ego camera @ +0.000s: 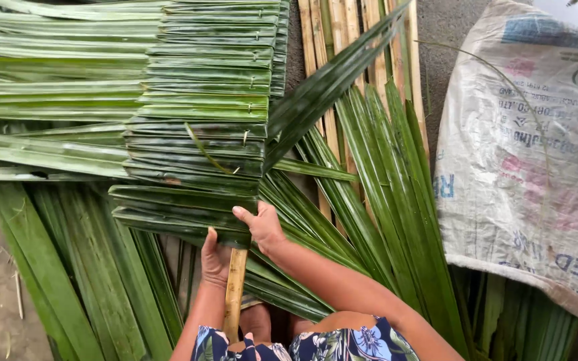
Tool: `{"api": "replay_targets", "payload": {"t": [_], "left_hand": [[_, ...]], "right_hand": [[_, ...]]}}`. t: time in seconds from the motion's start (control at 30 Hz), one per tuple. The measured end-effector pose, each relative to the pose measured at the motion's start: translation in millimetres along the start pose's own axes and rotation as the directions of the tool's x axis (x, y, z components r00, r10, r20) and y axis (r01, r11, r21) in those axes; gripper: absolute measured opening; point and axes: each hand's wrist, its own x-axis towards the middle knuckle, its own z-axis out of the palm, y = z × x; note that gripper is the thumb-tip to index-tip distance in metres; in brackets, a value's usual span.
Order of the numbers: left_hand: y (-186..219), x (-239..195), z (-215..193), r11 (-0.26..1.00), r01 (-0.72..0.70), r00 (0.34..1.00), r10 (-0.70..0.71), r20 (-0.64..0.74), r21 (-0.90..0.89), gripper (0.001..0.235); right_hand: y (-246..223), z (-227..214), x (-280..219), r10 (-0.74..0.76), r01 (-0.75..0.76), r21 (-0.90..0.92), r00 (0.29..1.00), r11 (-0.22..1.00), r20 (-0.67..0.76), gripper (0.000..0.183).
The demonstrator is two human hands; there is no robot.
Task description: Weaving and securing palm leaves onto a wooden lath to create a thatched panel
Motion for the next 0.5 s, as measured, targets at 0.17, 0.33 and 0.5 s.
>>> {"api": "replay_targets", "payload": {"t": [0.17,0.33,0.5], "left_hand": [[1.6,-31.2,45.0,0.915,-0.389,0.921,0.385,-0.060,-0.107,0.082],[60.4,-4.0,-18.3,0.822,-0.564,0.823,0.567,-0.018,0.080,0.067],[177.6,8.5,-88.9,0.487,-0.815,0.553,0.816,0.170,0.314,0.058]], "right_hand": [[-27.9,7.1,-21.7,-0.168,0.173,-0.056,0.982,0.983,0.086,0.023],[-9.9,-4.3,-5.1,-0.156,0.158,-0.013,0.984,0.987,0.083,0.026],[-1.2,-18.5,7.8,-0.110,0.109,0.015,0.992,0.994,0.064,0.024]]}}
